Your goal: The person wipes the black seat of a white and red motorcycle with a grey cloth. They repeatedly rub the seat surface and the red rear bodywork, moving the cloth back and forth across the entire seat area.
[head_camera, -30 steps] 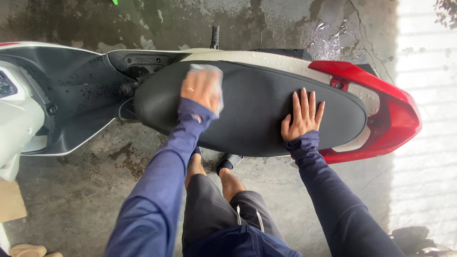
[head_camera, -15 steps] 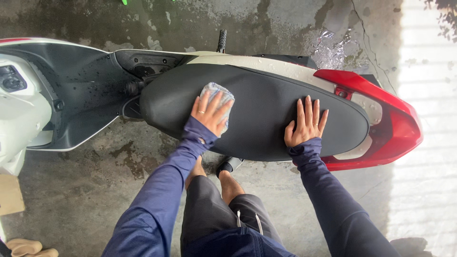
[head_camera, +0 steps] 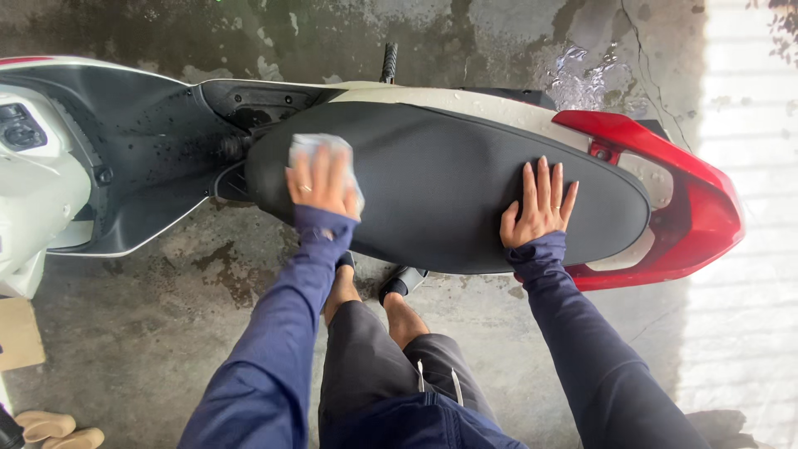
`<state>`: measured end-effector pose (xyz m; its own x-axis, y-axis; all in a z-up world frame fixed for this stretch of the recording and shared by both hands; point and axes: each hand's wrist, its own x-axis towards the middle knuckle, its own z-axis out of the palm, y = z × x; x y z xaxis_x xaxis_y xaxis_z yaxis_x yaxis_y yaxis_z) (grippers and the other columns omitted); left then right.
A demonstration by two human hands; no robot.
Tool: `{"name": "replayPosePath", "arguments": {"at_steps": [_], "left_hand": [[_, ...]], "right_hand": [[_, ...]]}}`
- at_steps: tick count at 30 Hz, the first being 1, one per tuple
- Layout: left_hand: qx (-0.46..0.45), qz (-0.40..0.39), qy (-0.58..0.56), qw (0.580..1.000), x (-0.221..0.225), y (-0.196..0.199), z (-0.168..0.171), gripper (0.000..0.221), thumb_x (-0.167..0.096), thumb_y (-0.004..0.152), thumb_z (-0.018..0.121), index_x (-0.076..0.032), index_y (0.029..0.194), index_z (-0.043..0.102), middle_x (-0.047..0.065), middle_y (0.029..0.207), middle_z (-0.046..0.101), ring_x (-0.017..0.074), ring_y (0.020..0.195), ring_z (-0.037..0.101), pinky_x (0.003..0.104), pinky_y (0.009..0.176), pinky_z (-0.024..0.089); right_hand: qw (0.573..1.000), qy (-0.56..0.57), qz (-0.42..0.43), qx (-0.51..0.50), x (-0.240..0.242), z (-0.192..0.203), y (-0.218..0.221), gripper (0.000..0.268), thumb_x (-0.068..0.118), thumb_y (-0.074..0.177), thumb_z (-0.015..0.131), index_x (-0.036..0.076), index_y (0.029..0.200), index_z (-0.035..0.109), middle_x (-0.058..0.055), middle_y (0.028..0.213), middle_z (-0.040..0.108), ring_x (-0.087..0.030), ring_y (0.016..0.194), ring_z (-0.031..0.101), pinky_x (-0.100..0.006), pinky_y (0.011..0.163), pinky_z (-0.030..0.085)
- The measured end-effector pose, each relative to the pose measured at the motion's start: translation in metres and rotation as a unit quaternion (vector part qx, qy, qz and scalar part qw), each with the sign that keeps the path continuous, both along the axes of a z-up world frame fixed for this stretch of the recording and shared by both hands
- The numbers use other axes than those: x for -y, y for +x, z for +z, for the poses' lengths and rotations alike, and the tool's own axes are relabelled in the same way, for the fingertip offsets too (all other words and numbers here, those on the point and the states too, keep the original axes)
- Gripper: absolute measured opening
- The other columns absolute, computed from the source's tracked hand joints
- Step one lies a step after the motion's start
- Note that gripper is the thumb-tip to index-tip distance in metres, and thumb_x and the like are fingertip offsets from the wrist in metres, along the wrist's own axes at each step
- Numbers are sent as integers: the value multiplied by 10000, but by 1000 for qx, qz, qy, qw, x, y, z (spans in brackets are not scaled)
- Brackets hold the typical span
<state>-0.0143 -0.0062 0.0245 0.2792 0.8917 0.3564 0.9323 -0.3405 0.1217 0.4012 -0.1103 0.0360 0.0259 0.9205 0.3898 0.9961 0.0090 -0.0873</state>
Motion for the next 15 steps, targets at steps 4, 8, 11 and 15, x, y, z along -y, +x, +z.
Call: {"name": "replayPosePath", "arguments": {"at_steps": [4, 8, 11, 15], "left_hand": [[-1, -157, -21, 987, 16, -41, -45, 891, -384, 812, 813, -473, 1679, 625, 16, 1741, 604, 469, 1619, 495, 725, 1246, 440], [20, 23, 1, 1000, 27, -54, -37, 784, -312, 914, 869, -230, 1669, 676, 142, 1731, 589, 552, 1579, 468, 701, 1242, 422], [-5, -42, -16, 999, 57, -65, -55, 774, -376, 904, 854, -325, 1652, 663, 95, 1733, 591, 542, 1606, 447, 725, 1268, 392], [140, 90, -2, 986, 39, -106, -73, 676, -247, 1095, 714, -92, 1735, 560, 257, 1781, 463, 627, 1600, 386, 701, 1283, 388]], "right_hand": [[1000, -1, -17, -7, 0, -3, 1, 836, 225, 913, 637, 74, 1736, 667, -220, 1800, 578, -465, 1688, 448, -701, 1367, 165], [1000, -4, 1, 0, 2, 1, 1, 824, 223, 942, 619, 52, 1747, 648, -244, 1801, 567, -480, 1683, 443, -694, 1362, 171], [1000, -6, -3, -3, 0, 0, 1, 828, 224, 937, 623, 55, 1747, 654, -241, 1808, 564, -475, 1691, 435, -695, 1366, 161], [1000, 0, -9, -9, 0, -4, 1, 842, 222, 928, 629, 71, 1757, 647, -232, 1814, 552, -474, 1691, 428, -694, 1364, 152]]}}
